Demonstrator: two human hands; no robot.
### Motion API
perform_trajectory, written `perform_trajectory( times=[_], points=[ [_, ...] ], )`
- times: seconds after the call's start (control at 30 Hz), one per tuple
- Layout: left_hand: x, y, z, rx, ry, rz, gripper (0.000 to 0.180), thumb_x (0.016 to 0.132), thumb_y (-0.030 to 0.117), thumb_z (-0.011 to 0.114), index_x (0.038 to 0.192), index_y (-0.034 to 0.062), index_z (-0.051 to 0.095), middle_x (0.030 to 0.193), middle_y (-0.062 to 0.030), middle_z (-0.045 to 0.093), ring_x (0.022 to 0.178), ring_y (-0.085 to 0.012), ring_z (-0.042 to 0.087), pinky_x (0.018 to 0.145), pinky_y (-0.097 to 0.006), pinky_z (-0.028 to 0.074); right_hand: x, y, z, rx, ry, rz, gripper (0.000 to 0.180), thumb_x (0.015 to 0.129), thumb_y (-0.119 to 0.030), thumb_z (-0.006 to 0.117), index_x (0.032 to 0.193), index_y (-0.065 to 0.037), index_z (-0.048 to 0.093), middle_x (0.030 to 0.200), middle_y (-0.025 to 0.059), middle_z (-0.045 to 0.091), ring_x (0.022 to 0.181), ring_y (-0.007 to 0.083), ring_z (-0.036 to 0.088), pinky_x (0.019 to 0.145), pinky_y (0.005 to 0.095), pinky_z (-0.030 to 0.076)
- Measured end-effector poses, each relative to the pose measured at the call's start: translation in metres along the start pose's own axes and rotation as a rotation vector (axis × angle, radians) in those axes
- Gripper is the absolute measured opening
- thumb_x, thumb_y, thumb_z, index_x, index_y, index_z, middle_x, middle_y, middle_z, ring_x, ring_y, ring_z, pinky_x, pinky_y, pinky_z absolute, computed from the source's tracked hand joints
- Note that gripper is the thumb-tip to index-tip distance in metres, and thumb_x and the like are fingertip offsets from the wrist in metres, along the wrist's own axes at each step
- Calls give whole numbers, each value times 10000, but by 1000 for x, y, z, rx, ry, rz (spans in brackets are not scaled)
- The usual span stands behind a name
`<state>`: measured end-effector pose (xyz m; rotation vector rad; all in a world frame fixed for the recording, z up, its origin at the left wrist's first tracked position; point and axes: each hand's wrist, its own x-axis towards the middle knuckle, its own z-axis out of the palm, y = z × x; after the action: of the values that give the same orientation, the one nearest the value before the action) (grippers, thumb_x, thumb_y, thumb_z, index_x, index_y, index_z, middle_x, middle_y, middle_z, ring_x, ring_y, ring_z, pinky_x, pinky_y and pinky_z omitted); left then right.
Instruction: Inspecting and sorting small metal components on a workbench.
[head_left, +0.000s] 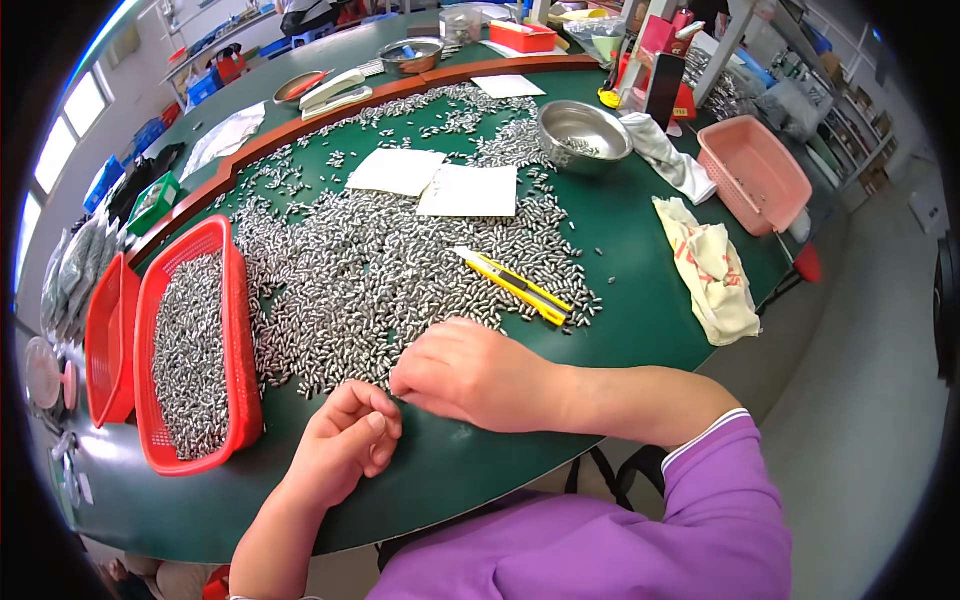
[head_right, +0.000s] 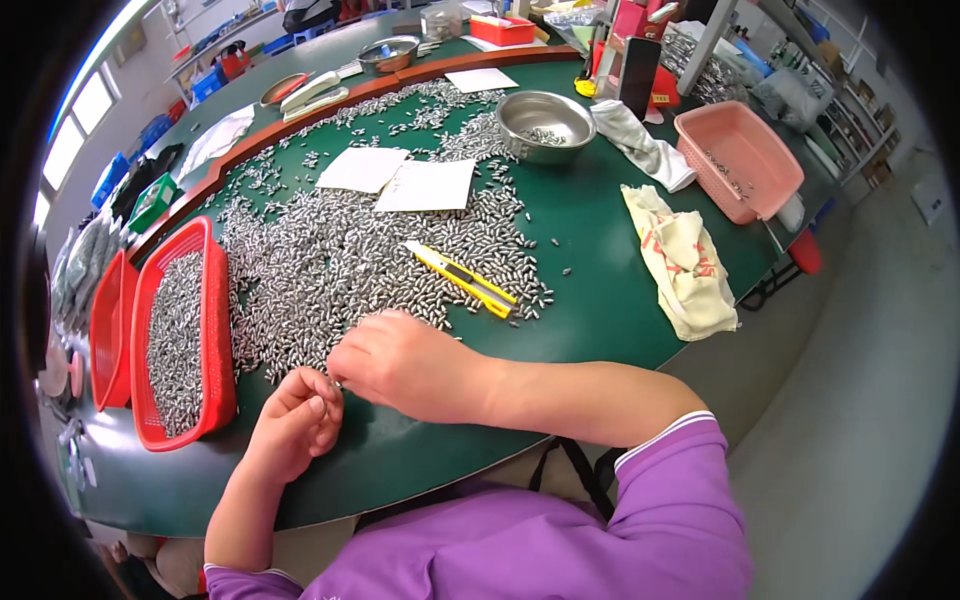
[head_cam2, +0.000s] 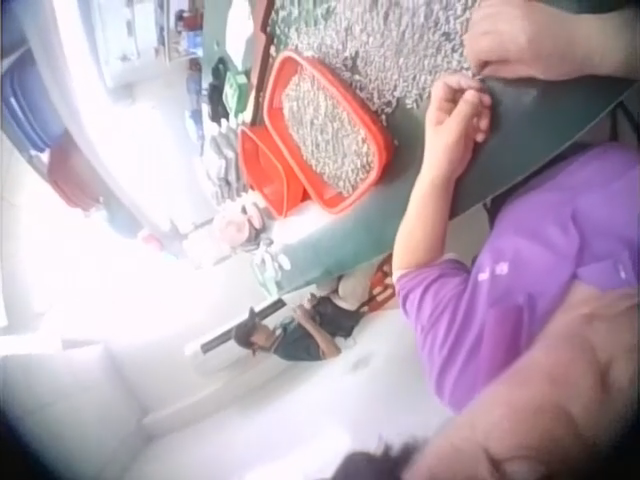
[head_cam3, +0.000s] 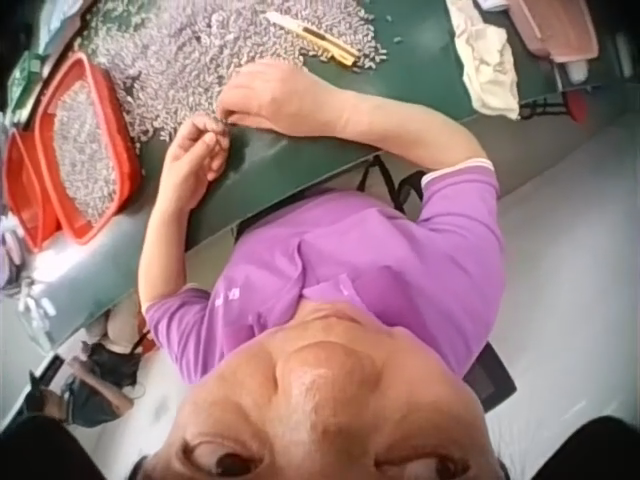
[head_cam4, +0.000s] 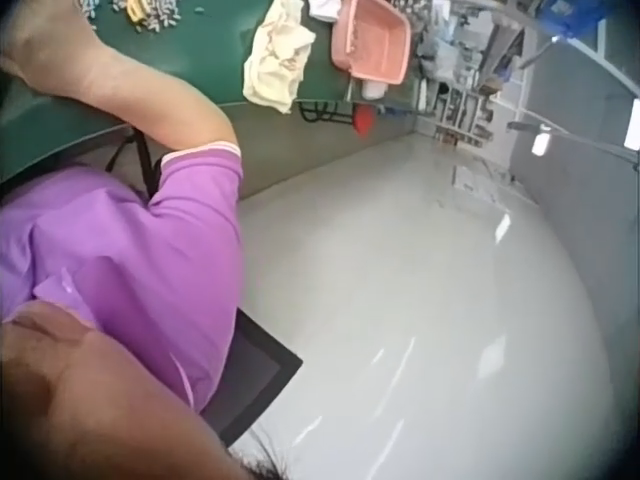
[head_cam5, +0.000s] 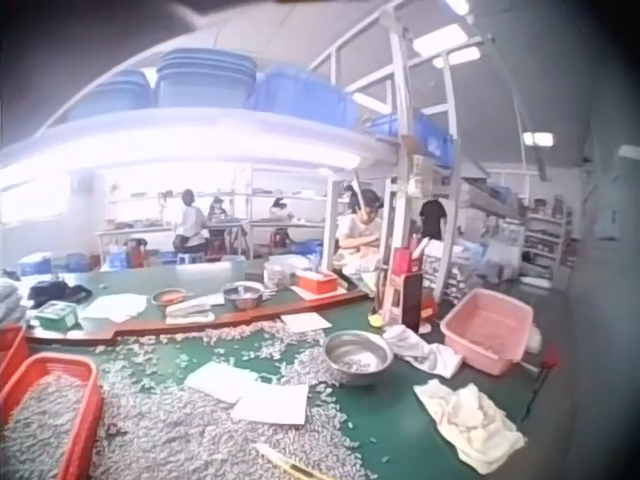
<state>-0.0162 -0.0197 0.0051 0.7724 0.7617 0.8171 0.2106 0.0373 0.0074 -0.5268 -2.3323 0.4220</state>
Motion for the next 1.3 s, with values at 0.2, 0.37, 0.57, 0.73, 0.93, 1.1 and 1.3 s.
perform_trajectory(
  times=[0.2,0.37,0.57,0.73,0.93,1.1,1.3],
  points=[
    [2,-1,0,35,-35,-4,94,975,88,565,1060,64,532,892,-76,618,616,-115,516,472,-226,384,2,-3,0,94,46,-51,212,798,-119,737,979,-104,628,949,27,616,920,244,615,809,374,484],
    [1,0,2,31,-10,-13,96,972,82,573,1049,54,523,880,-77,618,606,-118,520,466,-232,390,1,-3,3,99,114,-110,228,802,-123,735,1011,-111,644,964,25,624,919,244,615,796,371,488],
    [0,-1,6,71,6,-8,89,966,77,585,1011,50,512,853,-76,606,566,-113,509,458,-235,388,2,-3,5,91,135,-151,227,833,-131,706,1054,-122,652,962,23,643,903,207,631,782,350,491],
    [-2,0,5,120,39,-45,82,973,84,581,998,49,511,833,-68,589,561,-106,504,459,-237,385,3,-2,8,88,121,-181,257,839,-123,688,1093,-146,657,951,12,657,905,193,648,785,345,490],
    [2,6,8,56,44,-96,87,1010,140,528,1046,62,517,892,-67,600,618,-96,518,506,-225,407,5,-3,-2,-4,153,-70,270,783,-124,749,1042,-150,676,986,4,660,892,205,646,780,360,497],
    [2,6,4,14,47,-88,122,1026,162,482,1073,55,520,907,-69,601,624,-97,524,516,-223,414,8,-2,-3,-5,130,-69,221,760,-96,764,964,-119,685,978,13,645,827,209,636,712,338,480],
    [0,4,5,3,9,-83,152,1041,176,459,1096,56,534,910,-67,603,638,-104,532,522,-231,423,7,-4,-3,8,103,-88,250,745,-86,765,981,-147,710,970,-1,628,835,195,630,705,334,474]
  ],
)
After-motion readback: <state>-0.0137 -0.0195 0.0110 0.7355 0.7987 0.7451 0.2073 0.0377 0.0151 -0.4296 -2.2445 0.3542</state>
